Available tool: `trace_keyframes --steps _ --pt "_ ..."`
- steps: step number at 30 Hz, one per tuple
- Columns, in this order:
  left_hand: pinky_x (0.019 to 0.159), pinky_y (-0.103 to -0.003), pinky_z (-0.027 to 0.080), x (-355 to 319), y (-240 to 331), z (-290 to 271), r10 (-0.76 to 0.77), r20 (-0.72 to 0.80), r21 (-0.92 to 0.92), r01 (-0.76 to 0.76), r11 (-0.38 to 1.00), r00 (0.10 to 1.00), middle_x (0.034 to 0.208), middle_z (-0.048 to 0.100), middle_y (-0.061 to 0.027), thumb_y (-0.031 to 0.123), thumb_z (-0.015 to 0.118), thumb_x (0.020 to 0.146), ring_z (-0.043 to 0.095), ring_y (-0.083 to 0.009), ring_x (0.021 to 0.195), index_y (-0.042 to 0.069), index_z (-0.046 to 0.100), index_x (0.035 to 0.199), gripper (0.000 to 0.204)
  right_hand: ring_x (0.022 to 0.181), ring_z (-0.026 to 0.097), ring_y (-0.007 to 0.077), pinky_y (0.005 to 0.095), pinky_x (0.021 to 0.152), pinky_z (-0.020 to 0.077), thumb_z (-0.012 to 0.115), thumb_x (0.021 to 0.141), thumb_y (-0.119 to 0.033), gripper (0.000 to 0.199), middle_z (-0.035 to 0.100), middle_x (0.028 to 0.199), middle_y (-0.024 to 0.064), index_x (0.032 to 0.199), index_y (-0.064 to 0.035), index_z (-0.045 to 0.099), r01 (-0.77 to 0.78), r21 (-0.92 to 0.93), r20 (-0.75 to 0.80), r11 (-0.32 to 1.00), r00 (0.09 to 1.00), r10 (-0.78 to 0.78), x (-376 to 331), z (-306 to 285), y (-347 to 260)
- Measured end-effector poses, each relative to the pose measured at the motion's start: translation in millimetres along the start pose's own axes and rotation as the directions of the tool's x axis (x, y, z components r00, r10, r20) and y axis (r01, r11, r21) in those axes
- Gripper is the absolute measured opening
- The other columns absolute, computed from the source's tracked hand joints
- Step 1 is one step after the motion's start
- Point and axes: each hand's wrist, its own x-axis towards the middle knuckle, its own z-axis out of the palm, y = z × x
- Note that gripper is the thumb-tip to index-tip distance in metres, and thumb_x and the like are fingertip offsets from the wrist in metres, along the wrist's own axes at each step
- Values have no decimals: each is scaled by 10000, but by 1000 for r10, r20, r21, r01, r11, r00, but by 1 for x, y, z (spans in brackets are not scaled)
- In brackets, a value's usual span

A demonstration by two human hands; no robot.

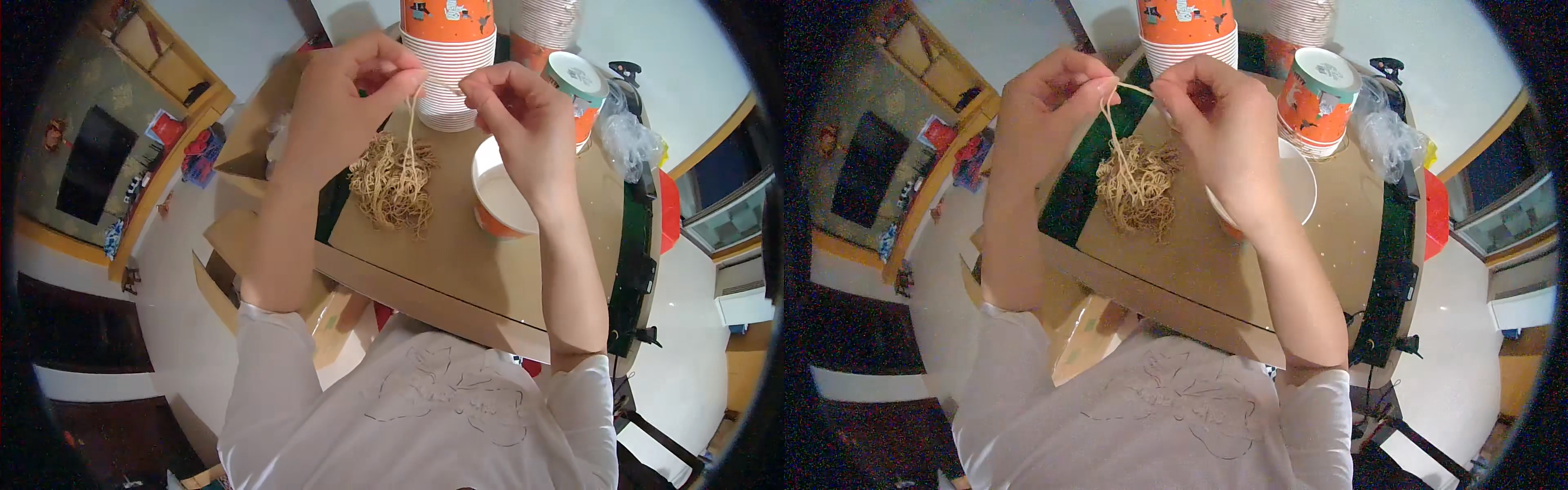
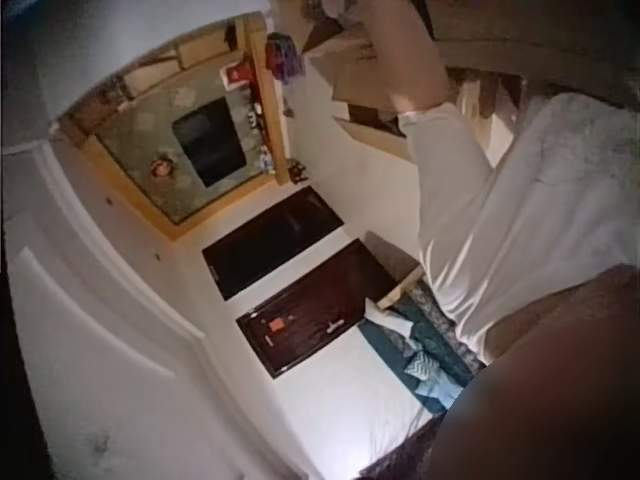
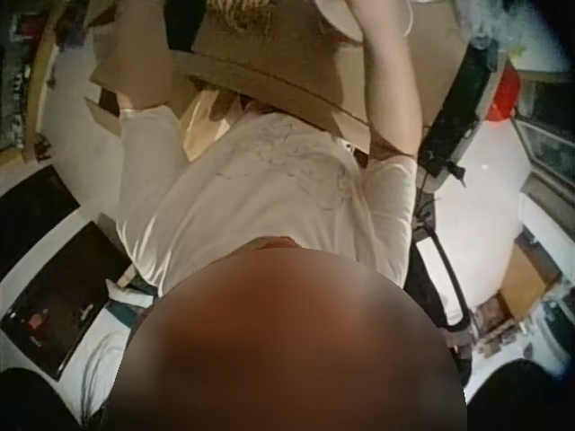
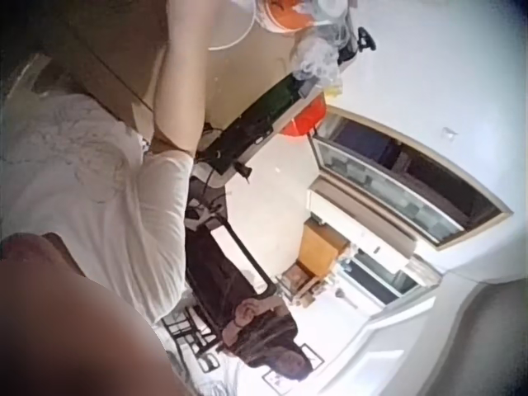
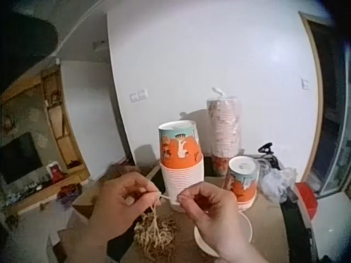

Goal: Assembling paper buckets by attaching rubber bands to the rim.

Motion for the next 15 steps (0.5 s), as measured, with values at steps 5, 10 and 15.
trace_keyframes --steps 5,10,15 --pt "558 -189 421 -6 -8 0 -14 41 45 12 999 999 708 620 0 69 600 854 547 -41 605 18 584 849 53 571 572 130 270 558 461 663 825 -106 101 623 671 77 838 -9 642 50 -111 58 993 997 -44 -2 10 -4" --pt "516 -188 370 -8 -12 -12 -201 232 -408 283 868 952 695 570 4 117 570 888 489 -39 569 47 555 903 73 544 592 236 313 536 469 660 813 -117 86 616 677 142 852 -42 643 203 -294 -1 934 977 -213 4 12 9" --pt "506 -187 339 -19 -62 -24 -290 388 -510 466 723 875 707 568 -1 135 565 897 484 -31 601 70 540 910 71 689 551 84 231 633 441 581 869 -121 93 582 731 -10 841 -33 589 -76 111 94 991 993 65 4 -21 6"
